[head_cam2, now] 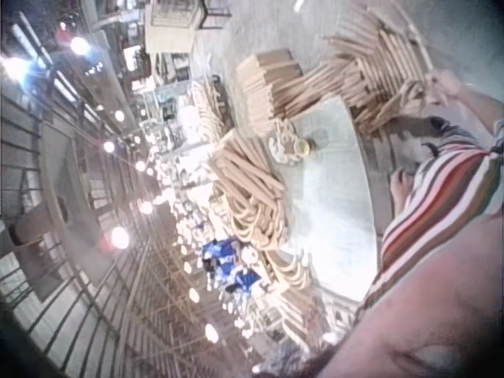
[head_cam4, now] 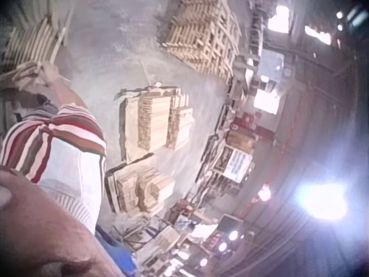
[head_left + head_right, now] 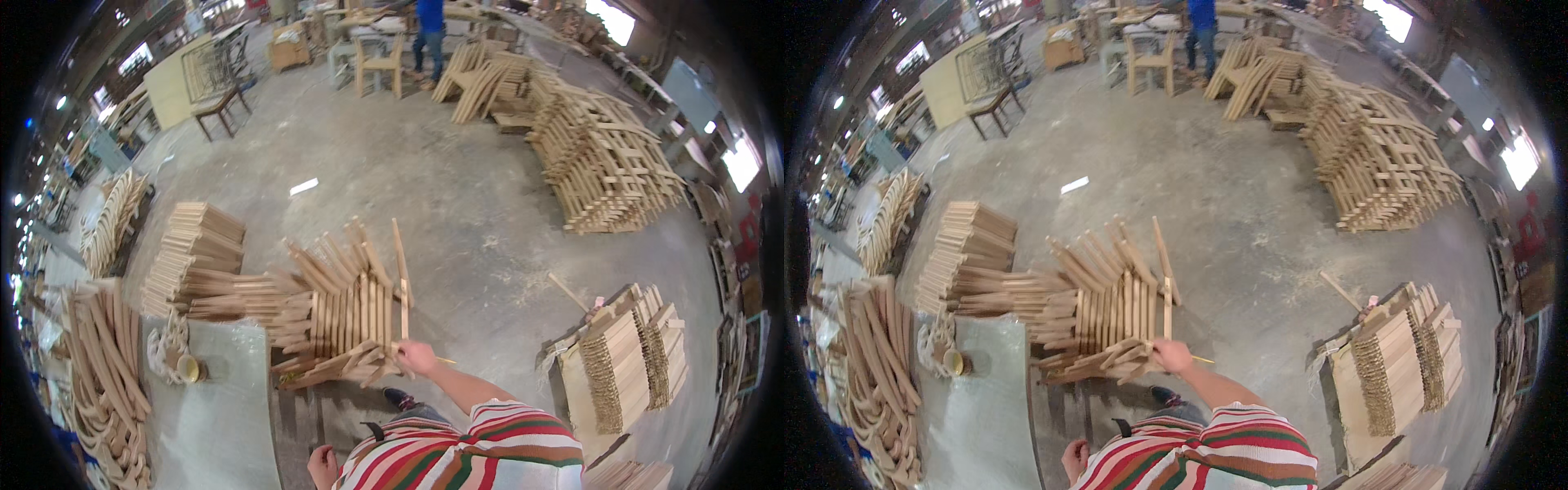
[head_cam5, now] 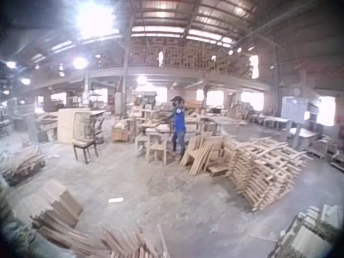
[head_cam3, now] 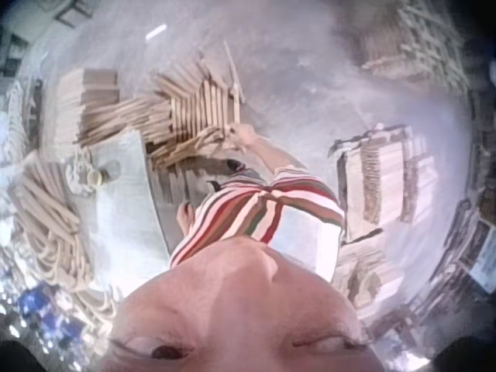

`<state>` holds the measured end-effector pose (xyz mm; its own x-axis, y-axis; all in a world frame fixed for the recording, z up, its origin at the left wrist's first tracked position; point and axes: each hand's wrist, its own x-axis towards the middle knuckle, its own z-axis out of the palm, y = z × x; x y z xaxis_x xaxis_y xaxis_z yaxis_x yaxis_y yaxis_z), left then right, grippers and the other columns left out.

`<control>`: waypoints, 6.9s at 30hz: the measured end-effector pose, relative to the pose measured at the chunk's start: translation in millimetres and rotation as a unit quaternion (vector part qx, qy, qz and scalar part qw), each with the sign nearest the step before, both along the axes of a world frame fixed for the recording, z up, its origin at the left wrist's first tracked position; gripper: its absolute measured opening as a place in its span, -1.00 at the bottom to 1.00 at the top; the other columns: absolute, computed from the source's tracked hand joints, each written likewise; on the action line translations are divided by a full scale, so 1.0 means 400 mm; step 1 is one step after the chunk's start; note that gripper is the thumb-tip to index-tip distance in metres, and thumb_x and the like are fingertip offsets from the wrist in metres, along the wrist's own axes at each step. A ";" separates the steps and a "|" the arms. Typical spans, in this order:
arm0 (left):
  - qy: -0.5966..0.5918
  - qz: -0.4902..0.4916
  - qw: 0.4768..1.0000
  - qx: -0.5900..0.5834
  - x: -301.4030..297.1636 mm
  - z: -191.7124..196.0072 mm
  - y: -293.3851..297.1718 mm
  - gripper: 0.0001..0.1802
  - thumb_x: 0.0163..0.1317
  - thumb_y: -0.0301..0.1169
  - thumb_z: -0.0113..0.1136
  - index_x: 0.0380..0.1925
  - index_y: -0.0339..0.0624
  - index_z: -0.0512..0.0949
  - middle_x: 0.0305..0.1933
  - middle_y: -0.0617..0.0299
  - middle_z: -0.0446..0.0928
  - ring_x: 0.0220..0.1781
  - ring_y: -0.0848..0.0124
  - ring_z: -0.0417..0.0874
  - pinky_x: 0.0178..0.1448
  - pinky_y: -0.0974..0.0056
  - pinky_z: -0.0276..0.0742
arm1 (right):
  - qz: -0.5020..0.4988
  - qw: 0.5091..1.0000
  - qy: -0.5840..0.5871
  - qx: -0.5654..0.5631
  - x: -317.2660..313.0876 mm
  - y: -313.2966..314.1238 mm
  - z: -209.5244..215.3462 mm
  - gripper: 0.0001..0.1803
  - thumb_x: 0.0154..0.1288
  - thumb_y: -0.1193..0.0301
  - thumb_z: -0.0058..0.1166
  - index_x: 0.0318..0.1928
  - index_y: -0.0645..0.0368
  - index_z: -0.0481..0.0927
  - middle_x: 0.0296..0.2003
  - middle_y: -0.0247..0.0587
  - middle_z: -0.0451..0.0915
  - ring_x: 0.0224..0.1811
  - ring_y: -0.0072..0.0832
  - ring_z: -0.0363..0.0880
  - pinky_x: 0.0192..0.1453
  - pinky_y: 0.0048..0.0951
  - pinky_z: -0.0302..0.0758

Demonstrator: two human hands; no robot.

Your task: The person applies glue to the joints of wooden chair parts using a brush and a small container. They handle curved backrest pieces and rectangular leg frames, dipping the brush into the glue and coating the connection points before placing the parts on the table.

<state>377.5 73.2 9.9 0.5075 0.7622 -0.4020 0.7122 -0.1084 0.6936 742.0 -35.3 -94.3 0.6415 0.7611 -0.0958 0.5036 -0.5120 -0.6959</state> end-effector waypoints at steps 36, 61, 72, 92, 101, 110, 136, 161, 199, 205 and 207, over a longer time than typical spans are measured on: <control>-0.385 0.393 0.833 0.063 -0.682 0.115 -0.393 -0.78 0.03 -0.50 0.31 -0.46 -0.16 0.41 -0.57 0.36 0.43 -0.57 0.60 0.44 -0.49 0.47 0.37 | 0.465 0.686 -0.193 0.525 -0.791 0.095 1.547 -0.71 0.37 0.25 -0.01 -0.29 0.23 0.62 -0.64 -0.42 0.45 -0.70 -0.74 0.32 -0.69 -0.67 0.19; 0.172 0.497 0.850 -0.014 -0.874 0.069 -0.233 -0.66 0.05 -0.25 0.25 -0.33 -0.32 0.46 -0.38 0.05 0.53 -0.31 0.13 0.57 -0.20 0.11 0.47 | 0.280 0.944 0.137 0.108 -0.440 0.760 0.646 -0.65 0.35 0.23 -0.09 -0.31 0.27 0.59 -0.60 -0.35 0.52 -0.64 -0.66 0.36 -0.53 -0.56 0.32; 0.134 0.237 0.854 0.443 -0.916 0.369 0.754 -0.63 0.01 -0.34 0.24 -0.15 -0.21 0.46 -0.12 0.06 0.48 0.03 0.09 0.43 0.13 0.11 0.32 | 0.168 0.936 0.272 0.146 -0.427 0.901 0.470 -0.69 0.39 0.29 -0.12 -0.30 0.30 0.55 -0.58 -0.33 0.49 -0.62 -0.69 0.36 -0.55 -0.62 0.29; 0.086 0.456 0.713 0.526 -0.670 0.405 1.768 -0.71 -0.08 -0.20 0.26 -0.33 -0.01 0.55 -0.35 0.14 0.62 -0.20 0.10 0.63 -0.15 0.05 0.51 | -0.051 0.948 0.258 0.182 -0.264 0.857 0.427 -0.73 0.39 0.24 -0.06 -0.33 0.16 0.55 -0.63 -0.39 0.47 -0.70 -0.72 0.31 -0.68 -0.66 0.18; -0.097 0.466 0.618 0.625 -0.856 0.674 1.625 -0.64 -0.04 -0.21 0.29 -0.25 -0.13 0.53 -0.38 0.04 0.58 -0.25 0.11 0.62 -0.14 0.14 0.47 | -0.013 0.941 0.268 0.206 -0.386 0.993 0.508 -0.72 0.40 0.25 -0.06 -0.40 0.15 0.50 -0.67 -0.48 0.38 -0.70 -0.75 0.26 -0.67 -0.67 0.10; -0.309 0.537 0.548 0.562 -1.032 0.752 1.014 -0.71 0.09 -0.41 0.26 -0.26 -0.25 0.39 -0.51 0.27 0.45 -0.56 0.54 0.44 -0.46 0.41 0.38 | 0.119 0.919 0.255 0.275 -0.445 0.962 0.625 -0.70 0.39 0.24 -0.05 -0.31 0.25 0.54 -0.58 -0.40 0.45 -0.61 -0.73 0.27 -0.57 -0.65 0.18; -0.058 0.660 0.748 0.040 -0.978 0.089 -0.213 -0.56 0.00 -0.50 0.14 -0.06 -0.26 0.32 -0.23 0.03 0.44 -0.17 0.20 0.53 -0.09 0.09 0.49 | 0.175 0.951 0.048 0.252 -0.489 0.521 0.669 -0.61 0.44 0.17 -0.14 -0.27 0.25 0.58 -0.50 -0.42 0.46 -0.44 -0.72 0.33 -0.38 -0.62 0.25; -0.293 0.386 0.851 -0.202 -0.103 0.076 1.023 -0.73 0.25 -0.12 0.03 -0.19 -0.02 0.46 -0.37 0.42 0.45 -0.37 0.47 0.50 -0.35 0.35 0.39 | -0.304 0.765 0.360 0.439 0.003 0.104 0.628 -0.51 0.46 -0.01 -0.39 -0.19 0.13 0.46 -0.39 -0.21 0.62 -0.43 -0.49 0.56 -0.33 -0.45 0.43; -0.598 0.592 0.523 -0.139 -0.763 0.184 -0.177 -0.52 0.42 -0.05 -0.30 0.14 -0.09 0.33 0.11 0.12 0.46 0.10 0.16 0.54 0.07 -0.05 0.57 | 0.589 0.704 0.358 0.171 -1.099 0.408 0.713 -0.87 0.36 0.42 -0.03 -0.25 0.26 0.45 -0.47 -0.29 0.56 -0.47 -0.66 0.49 -0.34 -0.61 0.42; -0.568 0.660 0.492 -0.016 -0.780 0.179 -0.322 -0.57 0.43 -0.08 -0.29 0.14 -0.05 0.30 0.08 0.22 0.46 0.07 0.33 0.52 0.09 0.07 0.50 | 0.716 0.653 0.206 0.133 -1.269 0.339 0.717 -0.81 0.37 0.37 -0.03 -0.27 0.27 0.49 -0.54 -0.24 0.52 -0.54 -0.66 0.37 -0.43 -0.57 0.34; -0.600 0.634 0.488 0.012 -0.775 0.215 -0.312 -0.63 0.44 -0.13 -0.25 0.10 -0.04 0.30 0.03 0.24 0.47 0.03 0.39 0.55 0.00 0.17 0.57 | 0.710 0.656 0.224 0.124 -1.290 0.342 0.689 -0.79 0.38 0.36 -0.04 -0.28 0.28 0.49 -0.53 -0.24 0.54 -0.51 -0.64 0.44 -0.40 -0.57 0.38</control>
